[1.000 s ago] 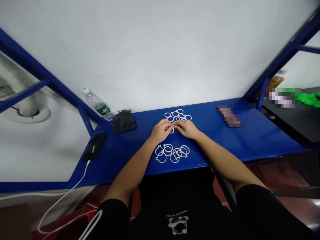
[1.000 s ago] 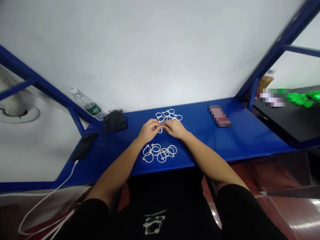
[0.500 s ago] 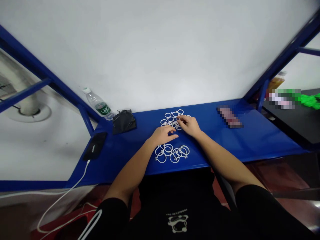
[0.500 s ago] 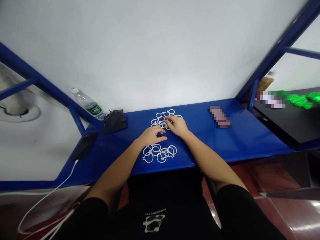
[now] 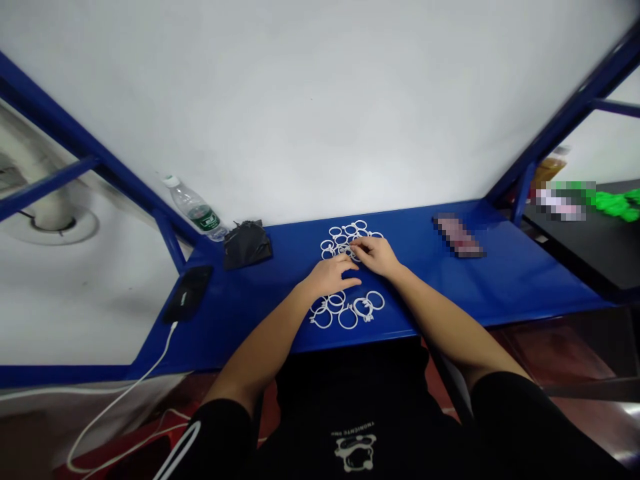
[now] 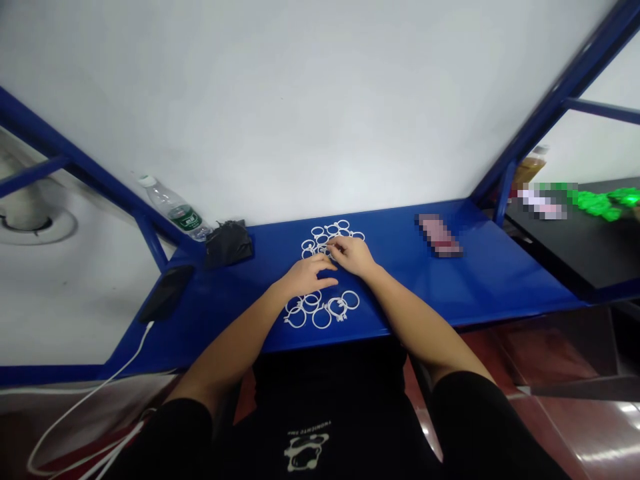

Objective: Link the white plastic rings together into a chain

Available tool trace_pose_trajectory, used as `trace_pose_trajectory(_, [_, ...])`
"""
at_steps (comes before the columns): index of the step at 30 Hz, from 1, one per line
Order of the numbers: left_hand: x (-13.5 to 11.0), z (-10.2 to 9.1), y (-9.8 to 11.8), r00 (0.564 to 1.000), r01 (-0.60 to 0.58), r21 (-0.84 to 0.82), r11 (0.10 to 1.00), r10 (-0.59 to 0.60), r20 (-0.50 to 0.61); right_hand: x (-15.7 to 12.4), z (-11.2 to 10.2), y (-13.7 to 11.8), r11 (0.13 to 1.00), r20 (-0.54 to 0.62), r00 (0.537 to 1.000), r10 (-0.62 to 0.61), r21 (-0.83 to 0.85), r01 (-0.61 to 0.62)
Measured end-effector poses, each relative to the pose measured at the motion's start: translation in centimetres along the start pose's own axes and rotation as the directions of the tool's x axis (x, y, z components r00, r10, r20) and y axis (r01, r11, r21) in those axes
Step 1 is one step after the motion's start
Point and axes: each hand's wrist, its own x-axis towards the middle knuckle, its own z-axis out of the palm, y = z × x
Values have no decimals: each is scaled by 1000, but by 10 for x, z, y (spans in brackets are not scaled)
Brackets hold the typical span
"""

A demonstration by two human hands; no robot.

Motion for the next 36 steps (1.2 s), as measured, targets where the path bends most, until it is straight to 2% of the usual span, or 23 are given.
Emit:
trace_pose_trajectory(2, [-1, -4, 8, 1000, -25, -60, 998, 24, -12, 0, 0, 0, 1000, -3, 1000, 3, 9, -3])
trace_pose_trajectory(5, [-6, -8, 27, 990, -106, -106, 989, 114, 77, 0, -1, 0, 1000, -7, 1000, -2, 25, 2])
trace_pose_trajectory(7, [-9, -7, 39, 975, -152, -83, 985, 163, 152, 0, -1, 1, 1000, -3, 1000, -3, 26, 3])
trace_pose_trajectory(10, [-11, -1, 50, 961, -177, -18, 984, 177, 212, 0, 0, 1, 1000, 6, 1000, 4, 28, -5])
trace_pose_trajectory(14, [-10, 4, 46, 970, -152, 26, 988, 144, 195, 0, 2, 4, 999, 13, 1000, 10, 39, -10])
trace_pose_trajectory(21, [-9, -5, 30, 986, -84, 78, 993, 71, 152, 0, 3, 5, 999, 35, 999, 18, 29, -19])
trace_pose_trajectory(26, [-7, -5, 24, 994, -67, 95, 993, 59, 90, 1, 2, 4, 999, 29, 999, 17, 27, -18])
trace_pose_trajectory(31, [-5, -9, 13, 999, -33, 113, 993, 36, -26, 0, 0, 3, 1000, 4, 1000, 1, 31, -1])
trace_pose_trajectory(34, [-5, -11, 7, 989, 31, 133, 991, -11, -149, 0, -2, 1, 998, -25, 999, -45, 43, 46])
trace_pose_trajectory(36, [-4, -13, 5, 964, 90, 121, 989, -56, -261, -1, -3, -1, 993, -57, 993, -104, 46, 106])
